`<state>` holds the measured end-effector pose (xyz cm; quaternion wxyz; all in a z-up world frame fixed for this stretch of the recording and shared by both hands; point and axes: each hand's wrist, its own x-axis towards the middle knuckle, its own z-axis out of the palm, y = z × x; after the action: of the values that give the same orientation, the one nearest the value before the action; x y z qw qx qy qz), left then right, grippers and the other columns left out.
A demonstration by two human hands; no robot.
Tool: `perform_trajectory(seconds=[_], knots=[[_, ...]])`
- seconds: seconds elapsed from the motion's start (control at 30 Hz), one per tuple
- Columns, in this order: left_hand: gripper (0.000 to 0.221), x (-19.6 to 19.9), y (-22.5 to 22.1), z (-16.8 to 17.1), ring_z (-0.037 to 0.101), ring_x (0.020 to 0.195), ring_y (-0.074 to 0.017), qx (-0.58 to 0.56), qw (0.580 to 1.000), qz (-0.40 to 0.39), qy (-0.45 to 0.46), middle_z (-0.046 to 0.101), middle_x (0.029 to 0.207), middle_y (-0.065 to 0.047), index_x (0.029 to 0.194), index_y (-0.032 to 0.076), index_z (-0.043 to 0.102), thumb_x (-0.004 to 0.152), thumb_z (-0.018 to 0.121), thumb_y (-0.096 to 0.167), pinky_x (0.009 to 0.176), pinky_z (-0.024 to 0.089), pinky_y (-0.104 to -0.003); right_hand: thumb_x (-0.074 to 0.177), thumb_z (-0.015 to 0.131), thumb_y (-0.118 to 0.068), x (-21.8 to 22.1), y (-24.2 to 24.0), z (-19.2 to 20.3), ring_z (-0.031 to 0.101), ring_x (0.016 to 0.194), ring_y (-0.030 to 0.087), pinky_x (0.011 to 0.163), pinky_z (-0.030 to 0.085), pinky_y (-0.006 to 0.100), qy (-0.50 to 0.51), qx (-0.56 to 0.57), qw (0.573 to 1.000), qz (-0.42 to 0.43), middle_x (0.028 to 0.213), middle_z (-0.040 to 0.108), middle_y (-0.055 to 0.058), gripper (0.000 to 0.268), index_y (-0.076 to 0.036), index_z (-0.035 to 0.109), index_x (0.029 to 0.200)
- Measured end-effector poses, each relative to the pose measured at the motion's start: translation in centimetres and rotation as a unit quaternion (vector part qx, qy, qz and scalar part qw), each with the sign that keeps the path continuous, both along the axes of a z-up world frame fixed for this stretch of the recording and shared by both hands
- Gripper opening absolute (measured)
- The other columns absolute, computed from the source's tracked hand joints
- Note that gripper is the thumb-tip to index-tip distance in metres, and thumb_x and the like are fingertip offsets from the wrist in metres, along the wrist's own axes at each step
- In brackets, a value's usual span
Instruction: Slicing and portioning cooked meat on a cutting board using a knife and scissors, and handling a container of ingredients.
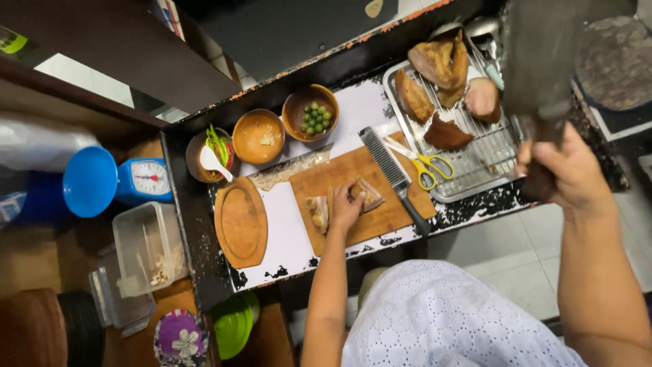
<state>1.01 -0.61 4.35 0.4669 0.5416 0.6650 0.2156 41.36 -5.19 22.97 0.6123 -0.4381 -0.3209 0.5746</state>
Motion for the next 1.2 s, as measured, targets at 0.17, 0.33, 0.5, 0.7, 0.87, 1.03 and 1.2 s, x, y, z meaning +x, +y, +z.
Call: perform_trajectory(seconds=[0.17, 0.33, 0.5, 0.7, 0.87, 1.03, 1.2], knots=[[0.050, 0.2, 0.5, 0.5, 0.054, 0.127, -0.0234, -0.019, 0.999, 0.006, -0.027, 0.048, 0.139, -0.007, 0.140, 0.018, 0.059, 0.092, 0.064, 0.029, 0.111, 0.041, -0.032, 0.086, 0.059, 0.000, -4.3, -0.2, -1.0, 0.049, 0.043, 0.017, 0.046, 0.039, 0.026, -0.249, -0.086, 0.963, -0.061, 0.058, 0.052, 0.012, 0.039, -0.012, 0.040, 0.118], [0.055, -0.5, -0.2, 0.1, 0.057, 0.115, -0.0210, -0.009, 1.000, -0.022, -0.015, 0.047, 0.141, -0.008, 0.146, 0.025, 0.056, 0.092, 0.064, 0.025, 0.102, 0.045, -0.030, 0.091, 0.073, -0.018, -7.8, -4.9, -7.1, 0.059, 0.054, 0.017, 0.052, 0.049, 0.031, -0.263, -0.171, 0.949, 0.016, 0.077, 0.062, 0.008, 0.039, -0.013, 0.050, 0.121], [0.055, -0.8, -0.4, -1.8, 0.050, 0.138, -0.0373, 0.007, 0.999, 0.002, -0.040, 0.048, 0.142, -0.016, 0.142, 0.018, 0.061, 0.090, 0.075, 0.028, 0.111, 0.049, -0.039, 0.093, 0.072, -0.019, -15.0, -7.6, -9.5, 0.070, 0.056, 0.034, 0.047, 0.054, 0.043, -0.409, -0.152, 0.897, 0.072, 0.067, 0.069, 0.021, 0.024, -0.005, 0.061, 0.110], [0.057, -0.7, -0.5, -3.1, 0.054, 0.134, -0.0363, 0.032, 0.998, 0.017, -0.054, 0.052, 0.138, -0.015, 0.141, 0.021, 0.063, 0.087, 0.077, 0.027, 0.110, 0.050, -0.039, 0.096, 0.060, -0.031, -19.1, -9.2, -12.7, 0.072, 0.070, 0.041, 0.060, 0.057, 0.050, -0.661, -0.096, 0.727, 0.161, 0.079, 0.070, 0.018, 0.020, -0.012, 0.055, 0.099], [0.057, -1.0, -0.5, -3.6, 0.054, 0.135, -0.0332, 0.035, 0.998, 0.007, -0.055, 0.054, 0.137, -0.011, 0.142, 0.024, 0.063, 0.087, 0.077, 0.029, 0.111, 0.050, -0.038, 0.101, 0.051, -0.030, -20.8, -9.2, -12.2, 0.072, 0.067, 0.039, 0.059, 0.059, 0.050, -0.725, -0.067, 0.669, 0.148, 0.084, 0.068, 0.014, 0.016, -0.016, 0.054, 0.105], [0.058, -0.4, -1.2, -2.1, 0.050, 0.137, -0.0352, 0.052, 0.998, 0.009, -0.041, 0.050, 0.139, -0.009, 0.141, 0.020, 0.063, 0.085, 0.076, 0.030, 0.118, 0.040, -0.042, 0.105, 0.044, -0.037, -21.0, -8.2, -16.9, 0.072, 0.062, 0.037, 0.058, 0.059, 0.047, -0.774, -0.064, 0.611, 0.151, 0.075, 0.063, 0.010, 0.022, -0.016, 0.052, 0.102], [0.059, -0.4, -1.1, -3.5, 0.047, 0.137, -0.0378, 0.062, 0.998, -0.005, -0.027, 0.049, 0.142, -0.007, 0.139, 0.019, 0.061, 0.083, 0.077, 0.030, 0.120, 0.036, -0.046, 0.105, 0.044, -0.036, -22.0, -7.9, -18.1, 0.071, 0.060, 0.034, 0.057, 0.059, 0.045, -0.795, -0.057, 0.587, 0.142, 0.072, 0.061, 0.007, 0.022, -0.016, 0.051, 0.102]])
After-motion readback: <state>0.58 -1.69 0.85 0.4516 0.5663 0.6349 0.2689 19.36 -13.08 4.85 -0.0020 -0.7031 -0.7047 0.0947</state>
